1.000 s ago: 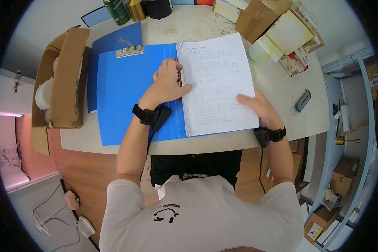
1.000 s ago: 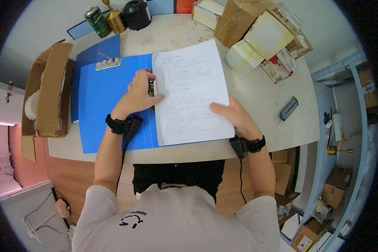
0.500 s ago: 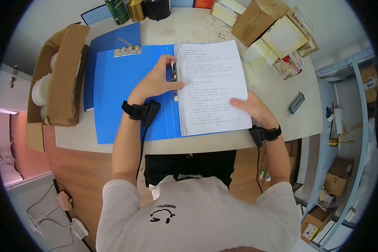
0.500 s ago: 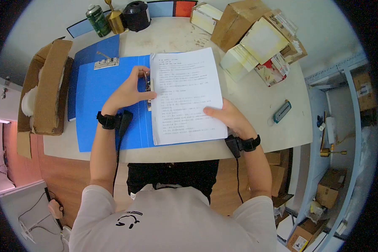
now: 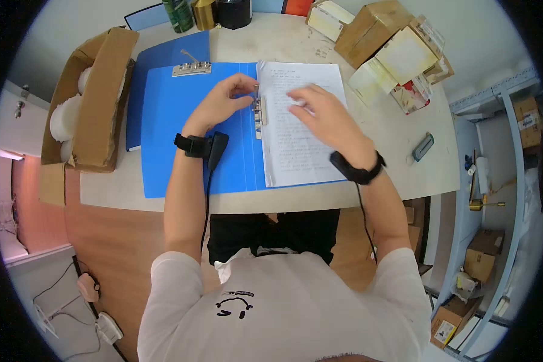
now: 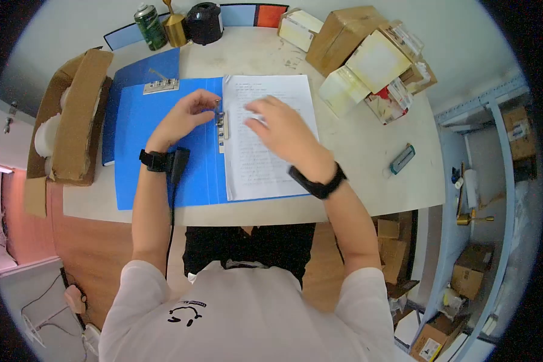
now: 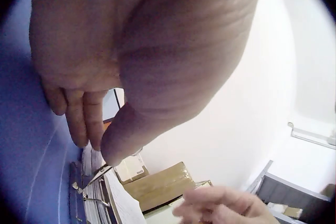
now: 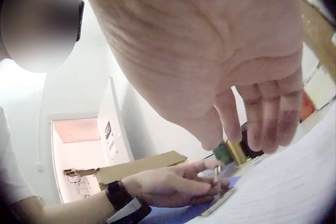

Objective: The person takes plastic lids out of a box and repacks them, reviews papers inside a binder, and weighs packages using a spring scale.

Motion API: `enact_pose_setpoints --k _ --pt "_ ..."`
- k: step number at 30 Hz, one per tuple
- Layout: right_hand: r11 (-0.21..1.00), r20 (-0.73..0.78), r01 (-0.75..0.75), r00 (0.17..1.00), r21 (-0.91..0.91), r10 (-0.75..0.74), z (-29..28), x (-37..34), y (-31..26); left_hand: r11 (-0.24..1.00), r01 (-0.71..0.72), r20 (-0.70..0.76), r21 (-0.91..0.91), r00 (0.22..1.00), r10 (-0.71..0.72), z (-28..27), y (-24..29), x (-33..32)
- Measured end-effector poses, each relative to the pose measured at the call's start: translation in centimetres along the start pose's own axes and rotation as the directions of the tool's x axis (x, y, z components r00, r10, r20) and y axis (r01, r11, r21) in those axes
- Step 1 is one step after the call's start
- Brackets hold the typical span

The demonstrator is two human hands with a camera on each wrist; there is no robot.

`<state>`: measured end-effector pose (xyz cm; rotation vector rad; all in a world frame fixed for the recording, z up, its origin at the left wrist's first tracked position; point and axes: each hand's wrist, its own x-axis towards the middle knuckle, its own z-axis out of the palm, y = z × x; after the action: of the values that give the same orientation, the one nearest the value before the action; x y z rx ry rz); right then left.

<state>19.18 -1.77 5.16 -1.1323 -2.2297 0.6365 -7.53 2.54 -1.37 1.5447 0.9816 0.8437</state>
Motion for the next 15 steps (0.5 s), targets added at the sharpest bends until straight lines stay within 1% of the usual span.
enact_pose_setpoints --k 1,3,4,6,7,9,10,12,13,15 --pt "1.000 0.001 -0.001 1.000 0.002 0.001 1.4 1.4 -0.7 1.000 0.002 0.000 0.000 1.000 -0.002 -0.2 0.0 0.0" --pt "0.984 -0.131 0.147 0.978 -0.099 -0.160 3.7 3.4 -1.8 0.997 0.057 -0.014 -0.053 0.998 -0.057 -0.5 0.1 -0.1" --pt "0.983 -0.128 0.153 0.978 -0.099 -0.165 4.3 3.9 -1.9 0.997 0.055 -0.021 -0.054 0.998 -0.056 -0.7 0.1 -0.1" --pt "0.979 -0.083 0.142 0.984 -0.150 -0.155 5.3 4.7 -2.2 0.994 0.101 0.031 -0.030 0.995 -0.100 -1.1 0.1 -0.3" --pt "0.978 -0.068 0.148 0.985 -0.150 -0.159 5.4 4.6 -2.3 0.994 0.102 0.020 -0.041 0.995 -0.102 -1.2 0.0 -0.4" --pt "0.983 -0.068 0.128 0.988 -0.128 -0.137 5.1 4.1 -2.8 0.992 0.047 0.081 -0.116 0.996 -0.037 -1.0 0.3 -0.4" --pt "0.983 -0.051 0.130 0.989 -0.133 -0.138 5.1 3.7 -2.9 0.990 0.046 0.073 -0.132 0.997 -0.037 -0.9 0.5 -0.5" --pt "0.985 0.030 0.126 0.992 -0.114 -0.124 5.0 3.2 -3.0 0.994 0.104 0.009 -0.041 0.995 -0.104 -0.8 1.0 -0.7" --pt "0.984 0.047 0.132 0.991 -0.118 -0.127 4.9 2.9 -2.8 0.993 0.104 -0.001 -0.056 0.995 -0.104 -0.8 0.8 -0.7" --pt "0.946 0.078 0.296 0.954 -0.134 -0.288 5.0 2.1 -2.5 0.998 0.039 0.025 -0.052 0.999 -0.038 -0.9 0.2 -0.7"
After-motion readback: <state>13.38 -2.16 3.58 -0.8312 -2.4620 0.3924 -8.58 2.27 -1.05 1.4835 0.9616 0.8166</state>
